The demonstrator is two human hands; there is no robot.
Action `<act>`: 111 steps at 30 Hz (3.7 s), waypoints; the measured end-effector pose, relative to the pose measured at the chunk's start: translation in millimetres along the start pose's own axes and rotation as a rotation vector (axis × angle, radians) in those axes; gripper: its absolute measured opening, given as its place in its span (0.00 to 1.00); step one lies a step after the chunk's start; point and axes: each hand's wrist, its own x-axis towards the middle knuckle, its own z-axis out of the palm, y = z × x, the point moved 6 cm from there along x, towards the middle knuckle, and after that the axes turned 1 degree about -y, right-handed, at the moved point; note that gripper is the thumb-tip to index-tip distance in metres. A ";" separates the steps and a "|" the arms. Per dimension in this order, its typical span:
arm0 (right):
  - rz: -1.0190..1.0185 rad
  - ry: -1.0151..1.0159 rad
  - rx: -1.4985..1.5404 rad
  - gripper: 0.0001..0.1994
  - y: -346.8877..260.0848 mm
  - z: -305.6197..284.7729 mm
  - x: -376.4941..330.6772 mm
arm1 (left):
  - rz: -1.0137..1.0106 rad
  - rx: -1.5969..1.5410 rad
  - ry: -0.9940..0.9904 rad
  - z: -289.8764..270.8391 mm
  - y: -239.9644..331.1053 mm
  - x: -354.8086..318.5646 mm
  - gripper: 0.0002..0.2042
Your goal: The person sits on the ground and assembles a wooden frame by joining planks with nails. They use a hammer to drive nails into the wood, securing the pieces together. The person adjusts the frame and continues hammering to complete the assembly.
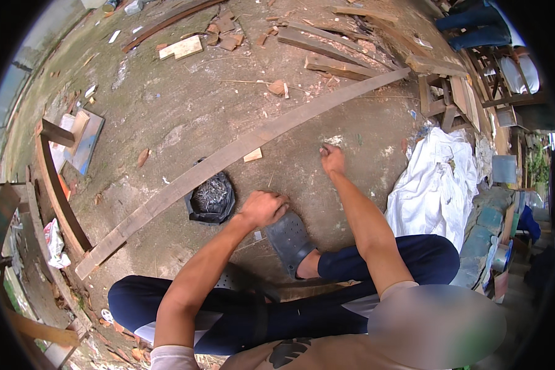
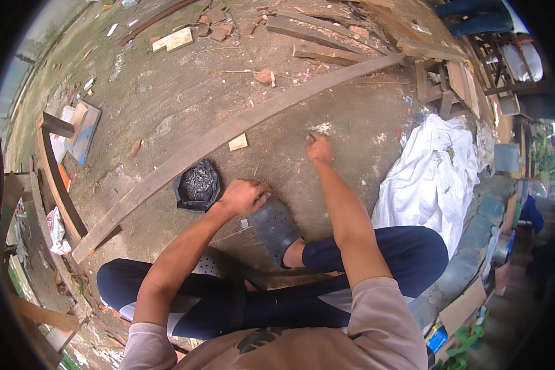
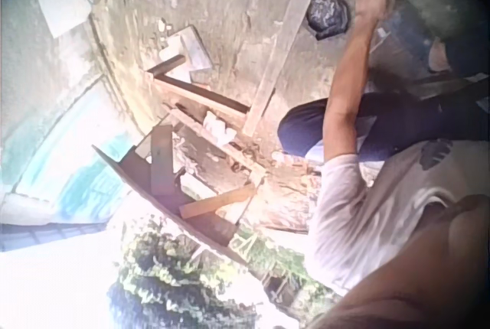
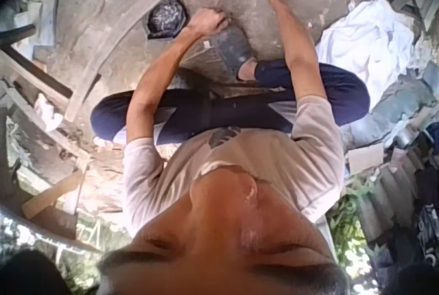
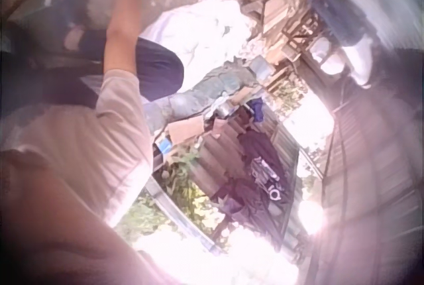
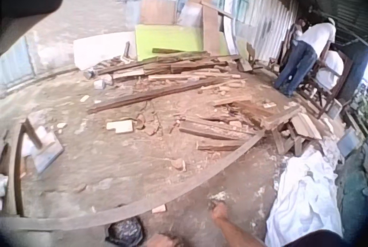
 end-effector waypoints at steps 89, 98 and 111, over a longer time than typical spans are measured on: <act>-0.967 -1.734 0.303 0.11 -602.8 137.8 -477.6 | -1.497 -0.206 1.499 -259.9 -42.7 -521.5 0.25; -1.030 -1.407 0.045 0.08 -594.5 210.7 -432.3 | -1.895 -0.160 1.103 -229.8 -105.2 -530.4 0.38; -0.751 -1.742 -0.109 0.03 -567.7 258.1 -460.3 | -2.057 -0.024 1.097 -235.4 -106.7 -519.7 0.27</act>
